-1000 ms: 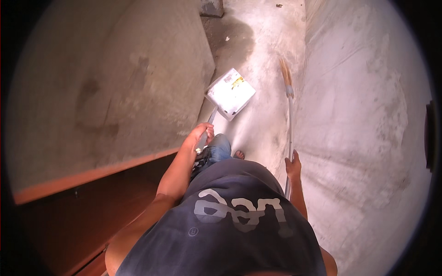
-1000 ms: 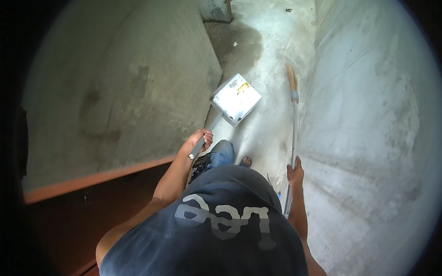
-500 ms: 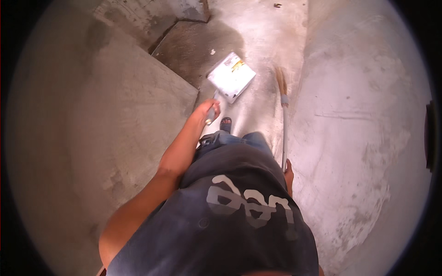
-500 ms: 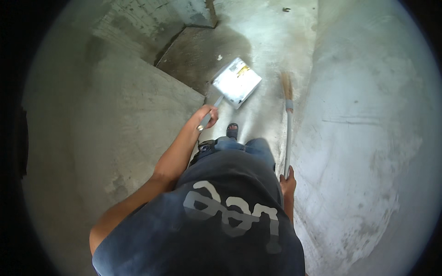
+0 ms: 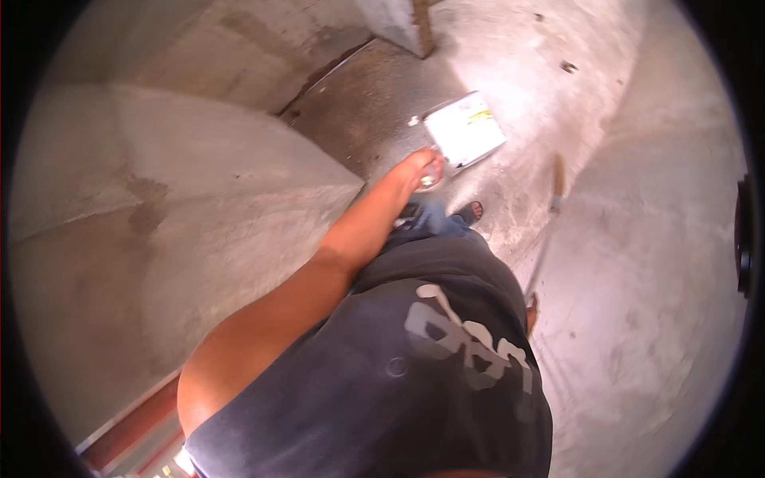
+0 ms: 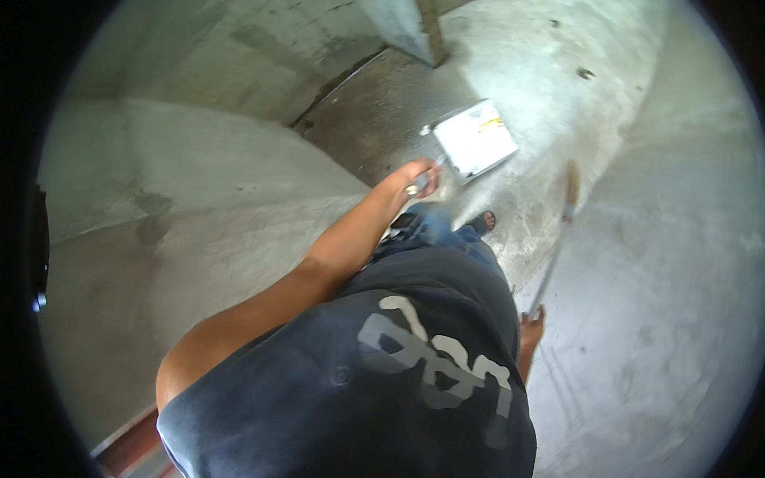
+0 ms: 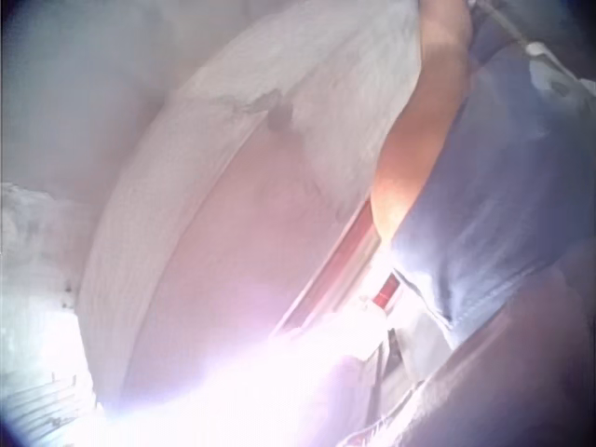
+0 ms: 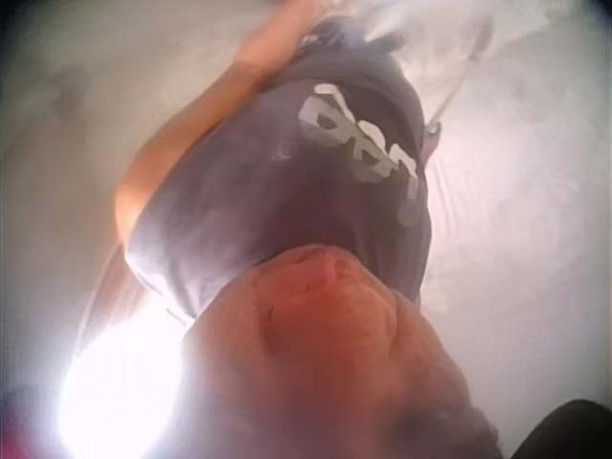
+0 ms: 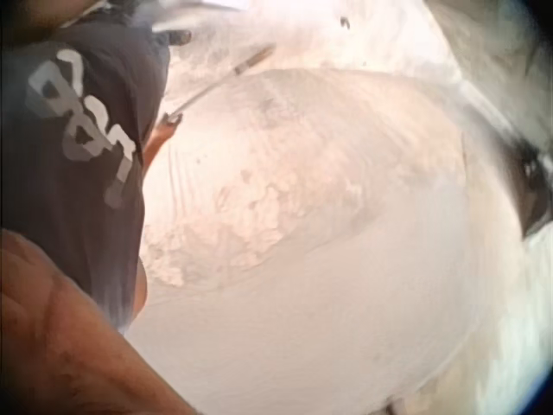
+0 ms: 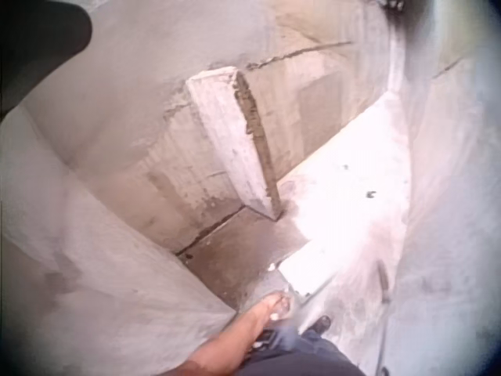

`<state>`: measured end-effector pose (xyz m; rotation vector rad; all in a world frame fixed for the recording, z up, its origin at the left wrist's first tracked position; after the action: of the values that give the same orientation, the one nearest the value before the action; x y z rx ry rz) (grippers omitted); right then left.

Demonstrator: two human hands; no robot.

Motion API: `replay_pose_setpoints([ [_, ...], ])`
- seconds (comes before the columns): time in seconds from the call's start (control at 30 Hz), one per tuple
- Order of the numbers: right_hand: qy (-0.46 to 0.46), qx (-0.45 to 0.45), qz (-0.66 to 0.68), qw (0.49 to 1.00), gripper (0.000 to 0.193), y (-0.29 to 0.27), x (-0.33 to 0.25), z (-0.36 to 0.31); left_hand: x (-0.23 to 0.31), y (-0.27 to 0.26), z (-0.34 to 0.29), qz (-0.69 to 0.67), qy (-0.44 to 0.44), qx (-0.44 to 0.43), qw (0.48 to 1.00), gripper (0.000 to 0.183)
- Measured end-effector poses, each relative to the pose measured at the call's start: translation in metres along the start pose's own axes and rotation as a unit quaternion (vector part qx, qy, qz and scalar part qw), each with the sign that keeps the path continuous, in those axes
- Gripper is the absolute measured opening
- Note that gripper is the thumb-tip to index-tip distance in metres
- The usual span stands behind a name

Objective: The person walks around an outdoor concrete area holding a dustpan and a broom, sweeping animal droppings off the ground into the dustpan. The person then walks over to a metal animal cage and touches its side.

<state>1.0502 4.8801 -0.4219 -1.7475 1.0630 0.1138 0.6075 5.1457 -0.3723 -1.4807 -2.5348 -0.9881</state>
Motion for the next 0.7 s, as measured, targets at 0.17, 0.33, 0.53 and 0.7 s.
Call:
replay_pose_setpoints([
  [0.17, 0.044, -0.062, 0.152, 0.985, 0.056, -0.078, -0.115, 0.121, 0.031, 0.002, 0.060, -0.120, -0.025, 0.111, 0.986, 0.007],
  [0.33, 0.056, -0.028, 0.173, 0.983, 0.061, -0.143, -0.176, 0.213, 0.086, 0.065, 0.088, -0.092, 0.029, 0.170, 0.981, 0.013],
  [0.53, 0.096, -0.017, 0.079, 0.992, 0.060, -0.106, -0.206, 0.204, 0.090, 0.022, 0.164, -0.210, -0.048, 0.190, 0.958, 0.015],
  [0.7, 0.075, -0.017, 0.105, 0.991, 0.058, -0.184, -0.293, 0.361, 0.206, 0.163, 0.313, -0.255, -0.081, 0.155, 0.951, 0.006],
])
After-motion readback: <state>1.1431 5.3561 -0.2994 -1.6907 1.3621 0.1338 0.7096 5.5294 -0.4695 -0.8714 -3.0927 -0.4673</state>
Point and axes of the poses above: each hand's wrist, its own z-axis towards the middle knuckle, its own y-axis out of the palm, x = y × z, the point moved 9 cm from there along z, towards the middle knuckle, and after that the axes turned 5 degrees about y, right-handed, at the moved point
